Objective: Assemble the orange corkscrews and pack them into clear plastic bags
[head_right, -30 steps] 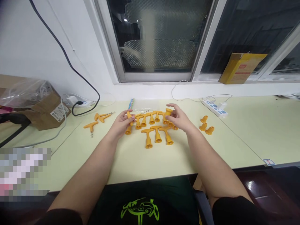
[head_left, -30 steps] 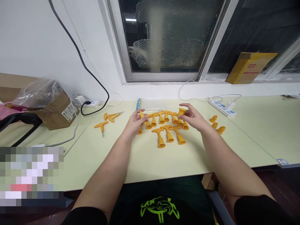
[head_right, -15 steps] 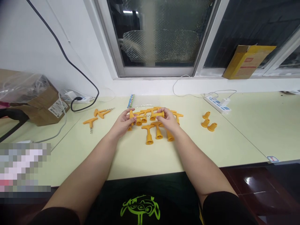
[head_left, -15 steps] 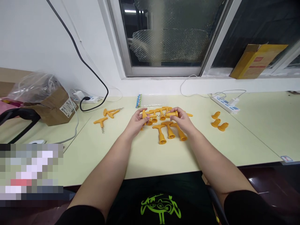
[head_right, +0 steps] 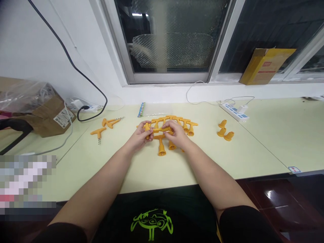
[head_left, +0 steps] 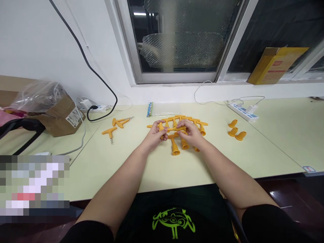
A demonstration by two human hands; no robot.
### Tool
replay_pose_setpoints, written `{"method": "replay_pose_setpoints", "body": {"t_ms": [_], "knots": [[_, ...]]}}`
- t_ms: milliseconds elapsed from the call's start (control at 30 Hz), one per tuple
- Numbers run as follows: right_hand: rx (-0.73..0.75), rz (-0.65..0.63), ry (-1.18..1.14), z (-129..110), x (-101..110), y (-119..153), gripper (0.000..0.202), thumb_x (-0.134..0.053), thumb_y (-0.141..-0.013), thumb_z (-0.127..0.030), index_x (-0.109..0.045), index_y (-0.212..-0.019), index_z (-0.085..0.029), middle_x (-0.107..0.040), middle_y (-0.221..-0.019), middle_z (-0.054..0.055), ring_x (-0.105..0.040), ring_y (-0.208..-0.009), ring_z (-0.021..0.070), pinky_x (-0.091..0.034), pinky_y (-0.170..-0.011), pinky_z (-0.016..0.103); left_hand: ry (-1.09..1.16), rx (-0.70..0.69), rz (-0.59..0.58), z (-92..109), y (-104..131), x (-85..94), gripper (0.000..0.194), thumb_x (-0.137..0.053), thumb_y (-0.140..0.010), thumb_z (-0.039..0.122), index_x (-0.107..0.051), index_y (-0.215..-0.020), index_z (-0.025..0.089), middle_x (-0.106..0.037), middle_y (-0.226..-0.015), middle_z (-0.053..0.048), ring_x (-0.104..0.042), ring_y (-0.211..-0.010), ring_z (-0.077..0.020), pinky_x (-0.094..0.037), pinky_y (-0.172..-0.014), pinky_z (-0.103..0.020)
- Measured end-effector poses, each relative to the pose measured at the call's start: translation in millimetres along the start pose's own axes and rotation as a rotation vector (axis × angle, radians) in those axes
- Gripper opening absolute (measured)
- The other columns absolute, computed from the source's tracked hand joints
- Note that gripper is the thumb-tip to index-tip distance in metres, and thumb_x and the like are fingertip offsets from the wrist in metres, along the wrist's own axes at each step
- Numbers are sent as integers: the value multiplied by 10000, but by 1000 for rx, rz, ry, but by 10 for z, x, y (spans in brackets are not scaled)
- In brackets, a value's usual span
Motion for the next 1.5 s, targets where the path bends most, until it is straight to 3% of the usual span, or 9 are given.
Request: {"method": "replay_pose_setpoints", "body": {"t_ms": [200, 433, 633, 833, 1033, 1133, 1233, 1333, 1500], "knots": [[-154, -69, -98, 75, -16, 25, 247, -742, -843, -382, -687, -1043, -247, -701, -1037, 60, -660, -942, 248, -537, -836, 415, 15, 33, 5, -10, 40, -69, 563, -821, -756, 356, -372, -1088, 282, -663, -958, 28, -415, -467, -9, -274, -464, -165], [-410, -143, -371, 110, -108, 64, 330, -814, -791, -450, -671, -1006, -243, -666, -773, -3, -649, -633, 189, -548, -630, 352, -209, -282, -58, 93, 80, -117, 616, -877, -756, 334, -340, -1045, 256, -696, -969, -11, -662, -772, -110, -504, -733, -243], [-633, -214, -549, 75, -210, 122, 363, -762, -833, -533, -614, -854, -202, -664, -674, -4, -547, -464, 103, -466, -444, 234, -349, -365, -41, 167, 164, -152, 548, -858, -792, 353, -364, -1003, 243, -724, -1040, -54, -591, -619, -76, -479, -631, -242], [-968, -386, -633, 30, -244, 245, 284, -618, -935, -448, -626, -887, -168, -563, -537, -26, -404, -366, 58, -274, -312, 146, -377, -474, -149, 226, 242, -226, 508, -859, -799, 320, -394, -983, 238, -723, -1004, -70, -731, -950, -210, -557, -692, -269], [-1103, -613, -753, -27, -292, 331, 249, -482, -989, -396, -597, -936, -182, -473, -495, -55, -254, -324, 55, -141, -285, 144, -454, -609, -195, 309, 315, -246, 439, -873, -784, 276, -481, -976, 225, -646, -898, -10, -759, -960, -226, -586, -703, -262], [-1002, -592, -720, -20, -313, 312, 304, -480, -993, -456, -592, -928, -182, -496, -534, -46, -318, -355, 63, -229, -322, 159, -511, -611, -176, 351, 325, -238, 417, -870, -788, 292, -499, -963, 220, -670, -900, -17, -758, -948, -223, -599, -745, -292], [-640, -401, -502, -67, -222, 174, 313, -660, -914, -500, -615, -991, -200, -648, -763, 0, -569, -570, 109, -480, -526, 221, -540, -507, -88, 350, 265, -168, 421, -868, -785, 336, -499, -948, 216, -657, -901, -10, -747, -937, -210, -595, -755, -294], [-295, -259, -226, -187, -120, 95, 326, -803, -817, -444, -660, -996, -212, -701, -954, 25, -651, -852, 170, -534, -779, 298, -502, -373, -51, 300, 188, -100, 468, -878, -764, 362, -470, -942, 218, -652, -882, 3, -737, -948, -205, -589, -791, -301], [-361, -336, -348, -110, -177, 120, 333, -796, -833, -484, -677, -927, -188, -727, -924, 39, -657, -810, 163, -512, -738, 294, -397, -293, -117, 257, 163, -111, 509, -886, -755, 358, -453, -984, 218, -701, -842, -11, -744, -889, -206, -574, -831, -329]]}}
Point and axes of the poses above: each hand's wrist, its own y-axis away from the middle knuckle, its own x-axis out of the back of the hand, z = x × y, the point moved 6 cm from there along -y, towards the middle knuckle
